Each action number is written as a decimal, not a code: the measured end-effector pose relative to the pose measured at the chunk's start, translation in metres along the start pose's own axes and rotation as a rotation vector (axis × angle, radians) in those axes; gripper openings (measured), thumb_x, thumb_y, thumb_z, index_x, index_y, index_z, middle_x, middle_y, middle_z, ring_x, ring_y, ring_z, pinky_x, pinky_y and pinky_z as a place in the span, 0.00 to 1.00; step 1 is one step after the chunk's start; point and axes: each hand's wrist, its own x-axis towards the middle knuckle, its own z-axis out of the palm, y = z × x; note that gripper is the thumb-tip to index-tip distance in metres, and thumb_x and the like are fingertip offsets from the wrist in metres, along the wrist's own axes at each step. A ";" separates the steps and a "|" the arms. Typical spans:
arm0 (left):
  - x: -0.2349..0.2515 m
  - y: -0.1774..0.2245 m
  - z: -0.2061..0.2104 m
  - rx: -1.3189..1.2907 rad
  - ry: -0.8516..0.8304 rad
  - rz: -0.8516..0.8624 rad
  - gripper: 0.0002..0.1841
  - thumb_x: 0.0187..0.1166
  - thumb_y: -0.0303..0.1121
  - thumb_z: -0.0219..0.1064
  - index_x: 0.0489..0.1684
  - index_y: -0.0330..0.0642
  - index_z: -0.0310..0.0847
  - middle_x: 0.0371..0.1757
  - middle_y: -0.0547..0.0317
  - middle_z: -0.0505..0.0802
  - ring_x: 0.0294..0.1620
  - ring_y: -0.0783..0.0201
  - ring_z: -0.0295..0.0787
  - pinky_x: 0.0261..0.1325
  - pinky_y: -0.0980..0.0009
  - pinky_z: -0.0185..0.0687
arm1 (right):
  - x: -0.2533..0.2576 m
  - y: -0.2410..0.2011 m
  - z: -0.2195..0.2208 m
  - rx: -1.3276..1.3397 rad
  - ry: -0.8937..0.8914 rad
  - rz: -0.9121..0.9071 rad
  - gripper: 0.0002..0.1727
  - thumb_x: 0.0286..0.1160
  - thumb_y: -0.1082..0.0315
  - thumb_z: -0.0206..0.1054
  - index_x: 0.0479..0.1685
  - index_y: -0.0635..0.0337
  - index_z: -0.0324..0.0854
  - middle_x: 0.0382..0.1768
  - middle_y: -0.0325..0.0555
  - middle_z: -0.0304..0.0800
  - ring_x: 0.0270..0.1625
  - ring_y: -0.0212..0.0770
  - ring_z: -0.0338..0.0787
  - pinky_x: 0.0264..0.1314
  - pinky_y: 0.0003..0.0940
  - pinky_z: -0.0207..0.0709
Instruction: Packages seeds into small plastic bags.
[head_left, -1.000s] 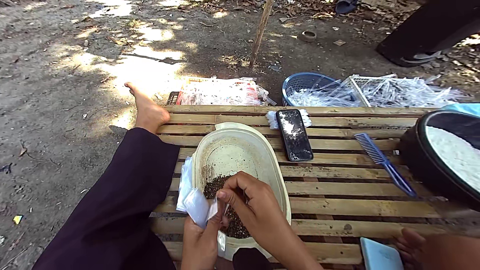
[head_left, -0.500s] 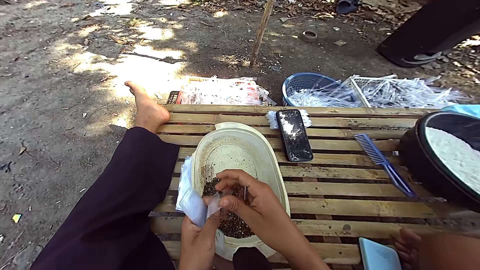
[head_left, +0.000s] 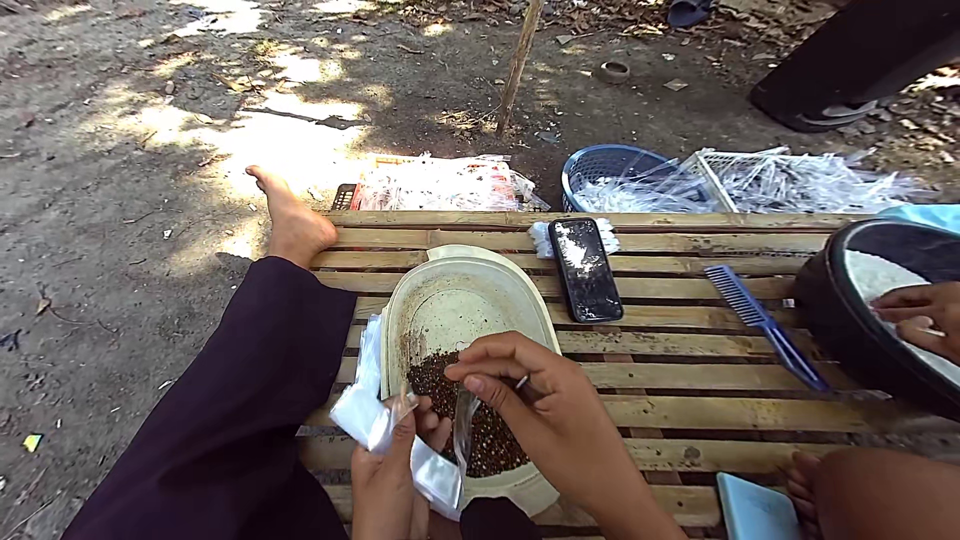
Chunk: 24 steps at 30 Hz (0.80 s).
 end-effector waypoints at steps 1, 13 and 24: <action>0.004 -0.001 -0.003 -0.029 0.050 -0.012 0.11 0.91 0.22 0.46 0.41 0.35 0.75 0.27 0.62 0.90 0.23 0.70 0.90 0.37 0.70 0.95 | 0.002 -0.003 -0.004 0.010 0.016 -0.024 0.08 0.74 0.75 0.70 0.48 0.58 0.87 0.41 0.37 0.98 0.40 0.24 0.94 0.40 0.16 0.86; 0.028 0.030 -0.064 0.122 0.098 0.319 0.09 0.86 0.22 0.52 0.35 0.44 0.71 0.10 0.75 0.74 0.08 0.79 0.68 0.17 0.82 0.72 | 0.021 -0.049 -0.038 -0.076 -0.057 -0.224 0.16 0.69 0.66 0.78 0.56 0.51 0.86 0.40 0.28 0.97 0.33 0.19 0.90 0.29 0.10 0.80; 0.004 0.042 0.022 0.434 -0.598 0.714 0.06 0.72 0.25 0.72 0.42 0.44 0.91 0.39 0.76 0.96 0.41 0.84 0.91 0.47 0.82 0.89 | 0.033 -0.059 -0.016 -0.327 -0.097 -0.315 0.08 0.64 0.68 0.78 0.42 0.54 0.91 0.30 0.26 0.92 0.25 0.17 0.80 0.24 0.10 0.72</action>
